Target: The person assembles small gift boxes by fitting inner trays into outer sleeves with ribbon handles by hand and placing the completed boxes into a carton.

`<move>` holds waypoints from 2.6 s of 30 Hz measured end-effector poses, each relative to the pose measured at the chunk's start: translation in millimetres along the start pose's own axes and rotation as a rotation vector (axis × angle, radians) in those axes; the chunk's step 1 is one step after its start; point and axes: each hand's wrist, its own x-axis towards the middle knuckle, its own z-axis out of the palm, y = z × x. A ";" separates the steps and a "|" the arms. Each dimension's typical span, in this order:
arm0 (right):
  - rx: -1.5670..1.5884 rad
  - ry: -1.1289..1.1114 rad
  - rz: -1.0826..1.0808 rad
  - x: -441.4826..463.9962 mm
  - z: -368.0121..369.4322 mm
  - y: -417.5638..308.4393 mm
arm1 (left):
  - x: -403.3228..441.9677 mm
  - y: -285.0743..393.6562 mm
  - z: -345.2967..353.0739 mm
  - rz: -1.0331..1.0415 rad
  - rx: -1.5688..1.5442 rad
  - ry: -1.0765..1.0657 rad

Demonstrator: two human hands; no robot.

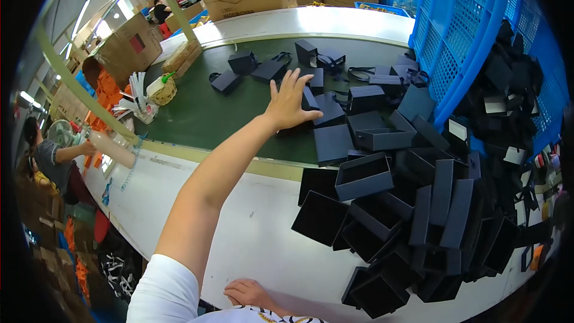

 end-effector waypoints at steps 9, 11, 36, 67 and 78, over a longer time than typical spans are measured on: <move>0.091 0.054 -0.113 5.0 -1.2 7.4 | 72.2 88.7 34.6 0.130 -0.184 -0.199; 0.106 0.055 -0.110 7.4 -2.8 8.3 | 90.5 88.6 50.4 0.069 -0.134 -0.267; 0.192 0.069 -0.073 31.9 -30.6 24.7 | 189.1 183.6 56.2 0.393 0.339 -0.645; 0.139 -0.026 -0.032 4.1 -7.3 7.6 | -2.7 57.2 -158.3 0.247 0.018 0.181; -0.129 -0.042 -0.116 20.6 -26.9 -25.7 | -338.6 -22.9 -164.0 -0.452 -0.299 -0.172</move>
